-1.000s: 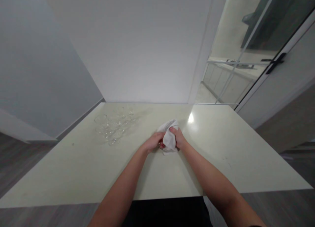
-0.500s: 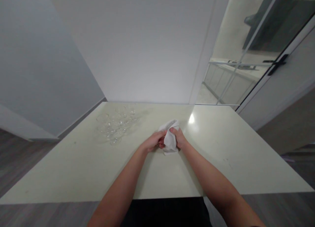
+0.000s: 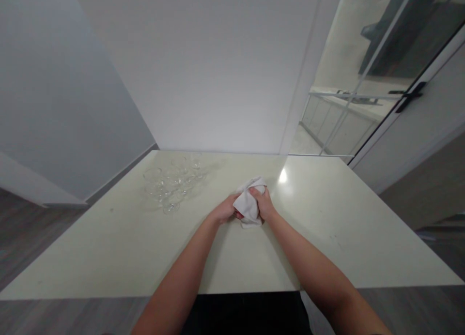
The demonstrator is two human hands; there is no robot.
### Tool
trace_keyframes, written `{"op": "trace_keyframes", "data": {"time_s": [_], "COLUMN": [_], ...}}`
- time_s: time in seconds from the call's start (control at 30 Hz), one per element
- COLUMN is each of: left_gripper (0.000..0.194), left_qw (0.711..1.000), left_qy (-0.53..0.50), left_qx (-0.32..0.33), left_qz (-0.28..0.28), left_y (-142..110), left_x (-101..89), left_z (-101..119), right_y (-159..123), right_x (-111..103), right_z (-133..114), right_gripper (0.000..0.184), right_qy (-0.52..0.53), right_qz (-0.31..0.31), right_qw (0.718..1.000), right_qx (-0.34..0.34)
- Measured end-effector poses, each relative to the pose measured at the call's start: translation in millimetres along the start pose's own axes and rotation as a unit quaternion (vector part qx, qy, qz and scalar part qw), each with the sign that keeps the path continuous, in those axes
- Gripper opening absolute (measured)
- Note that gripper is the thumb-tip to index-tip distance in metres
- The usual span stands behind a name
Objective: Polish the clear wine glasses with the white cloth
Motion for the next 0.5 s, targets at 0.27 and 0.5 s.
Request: {"op": "trace_keyframes", "data": {"time_s": [0.27, 0.5], "left_gripper": [0.055, 0.044], "left_qw": [0.99, 0.923], "left_qy": [-0.088, 0.335], "left_qx": [-0.081, 0.119], "left_qz": [-0.069, 0.146], "left_y": [-9.1, -7.5], "left_x": [8.0, -25.0], "left_z": [3.8, 35.9], "right_y": [-3.7, 17.0], "right_x": [9.8, -13.9], "right_z": [-0.9, -5.1], "right_gripper": [0.041, 0.034], "right_qy": [0.021, -0.056], "right_qz": [-0.083, 0.058], "right_qw": [0.996, 0.996], "right_qx": [0.035, -0.024]}}
Point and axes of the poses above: each hand's wrist, its own y-axis towards the middle knuckle, its own x-axis out of the palm, z = x × y, the point moved 8 cm from there along y, towards the middle knuckle, and after that the axes turned 10 degrees about -y, right-handed, at the moved point
